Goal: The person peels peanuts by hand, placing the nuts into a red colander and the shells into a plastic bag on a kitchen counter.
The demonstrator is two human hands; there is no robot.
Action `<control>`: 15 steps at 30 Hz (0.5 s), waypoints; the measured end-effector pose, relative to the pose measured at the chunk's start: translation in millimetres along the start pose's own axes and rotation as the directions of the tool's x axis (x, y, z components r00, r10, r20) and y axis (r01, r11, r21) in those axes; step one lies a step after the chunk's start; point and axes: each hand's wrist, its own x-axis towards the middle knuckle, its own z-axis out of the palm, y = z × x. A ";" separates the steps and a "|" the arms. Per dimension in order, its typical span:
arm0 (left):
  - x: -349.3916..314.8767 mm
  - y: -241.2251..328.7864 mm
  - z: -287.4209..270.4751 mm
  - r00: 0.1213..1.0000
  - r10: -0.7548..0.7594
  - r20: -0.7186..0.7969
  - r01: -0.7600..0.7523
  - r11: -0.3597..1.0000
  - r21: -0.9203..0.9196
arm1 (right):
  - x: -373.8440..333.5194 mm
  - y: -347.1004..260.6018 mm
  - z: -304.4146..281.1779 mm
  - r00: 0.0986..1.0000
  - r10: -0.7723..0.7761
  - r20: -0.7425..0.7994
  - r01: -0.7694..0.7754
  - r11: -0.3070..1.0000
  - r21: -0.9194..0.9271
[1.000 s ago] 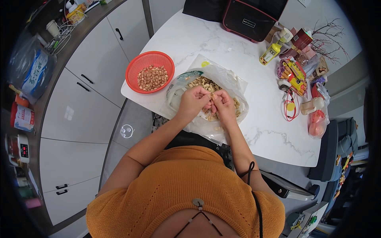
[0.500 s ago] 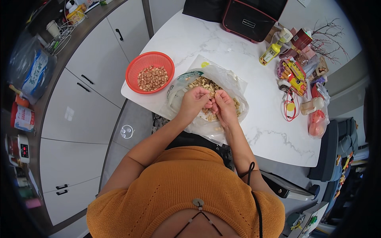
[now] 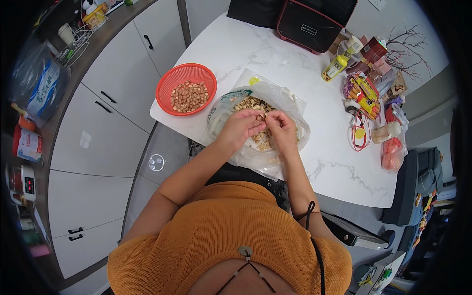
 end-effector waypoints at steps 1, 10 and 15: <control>0.0 1.2 0.0 1.000 -0.015 0.012 0.016 0.999 -0.028 | 0.1 -0.1 -0.7 1.000 -0.002 -0.004 0.002 1.000 0.002; -4.4 6.0 5.4 1.000 0.013 -0.018 -0.011 0.996 0.090 | -1.7 -2.9 -1.9 1.000 0.010 -0.018 -0.010 1.000 0.006; -2.3 6.9 2.4 1.000 0.022 -0.005 -0.021 0.996 0.084 | -1.8 -2.9 -3.0 1.000 0.023 0.020 -0.023 0.999 -0.025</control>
